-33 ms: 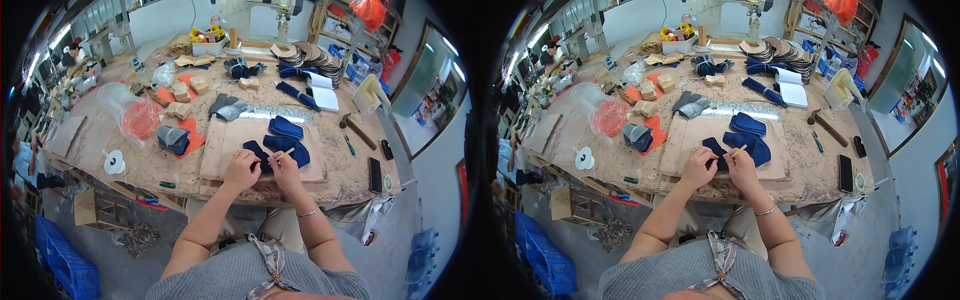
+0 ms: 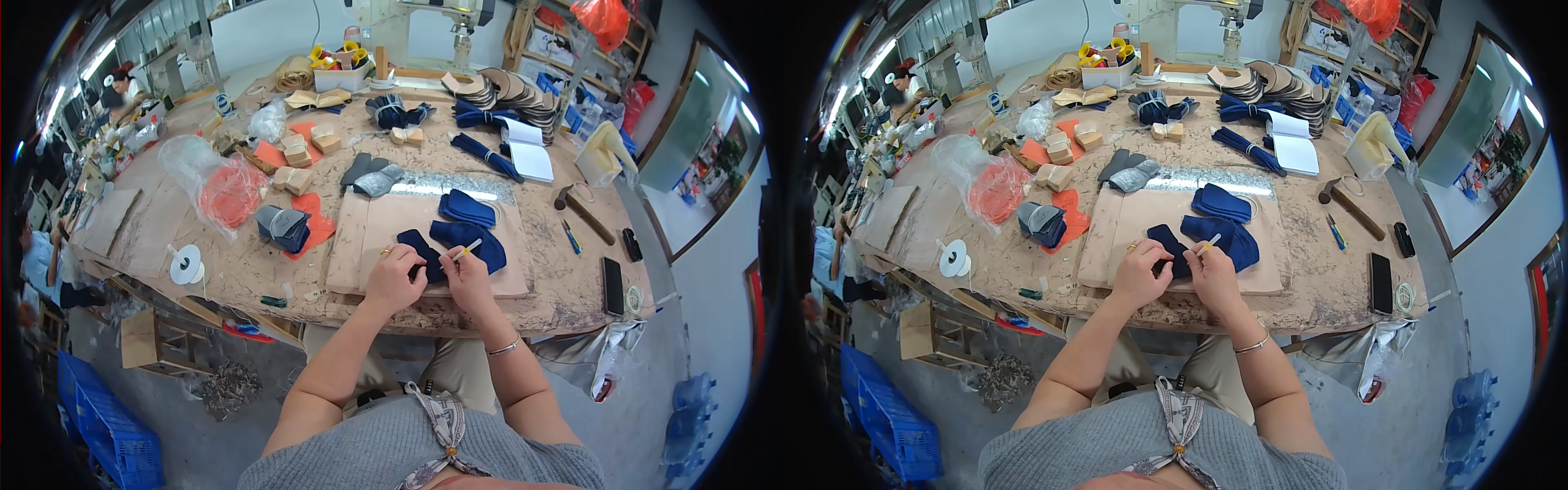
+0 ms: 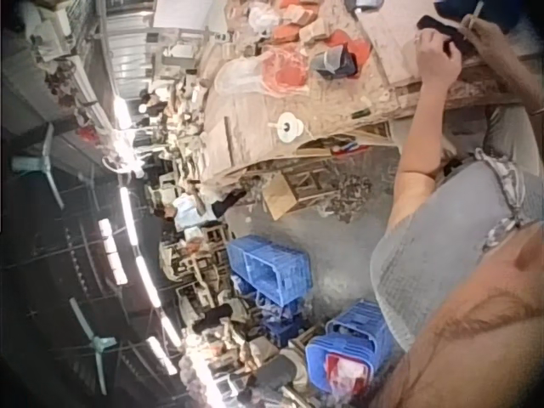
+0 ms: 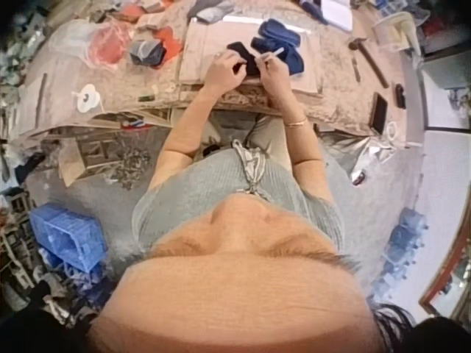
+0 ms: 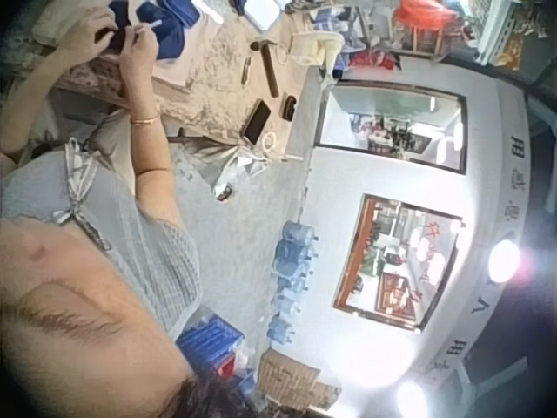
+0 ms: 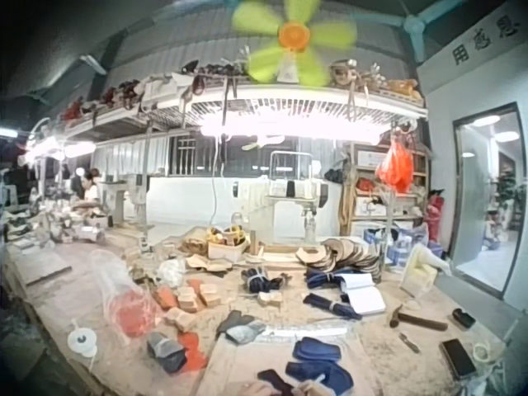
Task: The person sits at a workbench in a workshop and handles various pieces of dark blue and grey fabric. They fold the fabric pieces and use a white marking pen to draw lines on them. The person also handles a small red piece of material and marks it similarly. The workspace contains sewing tools, cardboard templates, and other materials.
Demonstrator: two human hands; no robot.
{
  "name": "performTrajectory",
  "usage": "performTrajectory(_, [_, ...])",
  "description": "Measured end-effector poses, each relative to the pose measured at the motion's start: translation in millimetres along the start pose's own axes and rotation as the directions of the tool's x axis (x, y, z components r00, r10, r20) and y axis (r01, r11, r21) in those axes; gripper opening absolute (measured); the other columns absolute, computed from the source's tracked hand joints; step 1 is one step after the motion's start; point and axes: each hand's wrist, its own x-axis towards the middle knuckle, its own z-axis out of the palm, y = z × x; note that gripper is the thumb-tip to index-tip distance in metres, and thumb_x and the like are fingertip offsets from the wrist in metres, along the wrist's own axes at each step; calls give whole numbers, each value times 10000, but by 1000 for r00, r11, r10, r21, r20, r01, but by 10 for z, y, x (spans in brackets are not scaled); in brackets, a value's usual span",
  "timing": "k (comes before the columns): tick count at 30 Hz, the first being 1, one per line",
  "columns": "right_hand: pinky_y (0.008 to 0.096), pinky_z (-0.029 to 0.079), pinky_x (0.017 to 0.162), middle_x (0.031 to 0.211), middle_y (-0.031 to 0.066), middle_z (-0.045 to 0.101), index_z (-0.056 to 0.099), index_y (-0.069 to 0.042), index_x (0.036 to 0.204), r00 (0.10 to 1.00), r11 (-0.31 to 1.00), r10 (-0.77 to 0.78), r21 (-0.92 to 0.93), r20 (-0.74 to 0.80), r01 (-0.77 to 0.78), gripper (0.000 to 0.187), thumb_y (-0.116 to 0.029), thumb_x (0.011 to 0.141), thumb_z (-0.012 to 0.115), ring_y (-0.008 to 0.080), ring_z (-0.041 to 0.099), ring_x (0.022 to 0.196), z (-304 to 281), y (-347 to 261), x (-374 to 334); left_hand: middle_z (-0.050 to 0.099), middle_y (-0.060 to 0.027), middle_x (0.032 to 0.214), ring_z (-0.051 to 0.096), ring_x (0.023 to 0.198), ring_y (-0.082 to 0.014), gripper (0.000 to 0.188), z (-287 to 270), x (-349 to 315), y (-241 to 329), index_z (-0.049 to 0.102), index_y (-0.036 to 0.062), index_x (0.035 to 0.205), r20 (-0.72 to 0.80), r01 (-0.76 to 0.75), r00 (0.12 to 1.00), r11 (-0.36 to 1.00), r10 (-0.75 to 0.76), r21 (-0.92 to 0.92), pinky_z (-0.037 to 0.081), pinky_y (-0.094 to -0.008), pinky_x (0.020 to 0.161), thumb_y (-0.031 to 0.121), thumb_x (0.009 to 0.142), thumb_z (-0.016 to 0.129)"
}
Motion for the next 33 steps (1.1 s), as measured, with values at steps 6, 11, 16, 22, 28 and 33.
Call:
performTrajectory(6, [361,459,580,701,159,588,584,-4,859,998,998,68,15,-10,-68,133,-122,898,631,307,581,623,1,-20,-8,597,-73,941,582,934,-271,211,-69,13,71,646,57,839,70,11,997,1000,-12,16,480,-385,854,188,705,743])
performTrajectory(11, [313,459,583,697,122,608,593,-3,875,983,975,164,139,78,-174,134,-129,912,621,229,575,603,-38,56,-51,603,-81,935,592,924,-270,286,-122,14,117,658,49,858,98,0,995,999,-4,47,488,-379,827,243,694,790])
performTrajectory(16, [228,454,604,719,23,598,596,-16,890,971,958,189,244,-149,-149,152,-143,966,563,68,539,644,-167,19,-81,613,-83,866,612,846,-279,187,-74,25,46,666,52,833,94,49,994,998,-53,47,506,-385,750,209,760,737])
performTrajectory(22, [224,473,634,764,27,620,592,-11,906,972,916,203,373,-116,-146,142,-132,972,554,75,571,689,-80,72,-202,628,-93,820,629,768,-307,107,23,68,-7,645,71,875,14,155,987,982,-158,112,512,-407,688,169,832,656])
performTrajectory(28, [290,484,627,771,121,633,610,-5,890,996,997,-79,20,-46,80,87,-89,912,620,189,633,681,187,74,-132,653,-88,827,640,759,-303,116,-24,109,-17,606,88,941,44,255,966,967,-256,30,510,-410,661,129,839,643])
performTrajectory(33, [329,474,606,764,132,614,612,-7,873,992,992,-123,-42,-39,122,88,-88,893,639,248,608,657,147,33,-137,623,-63,793,629,745,-294,85,-6,81,-19,597,148,931,-3,92,996,993,-92,70,506,-417,627,125,851,615])
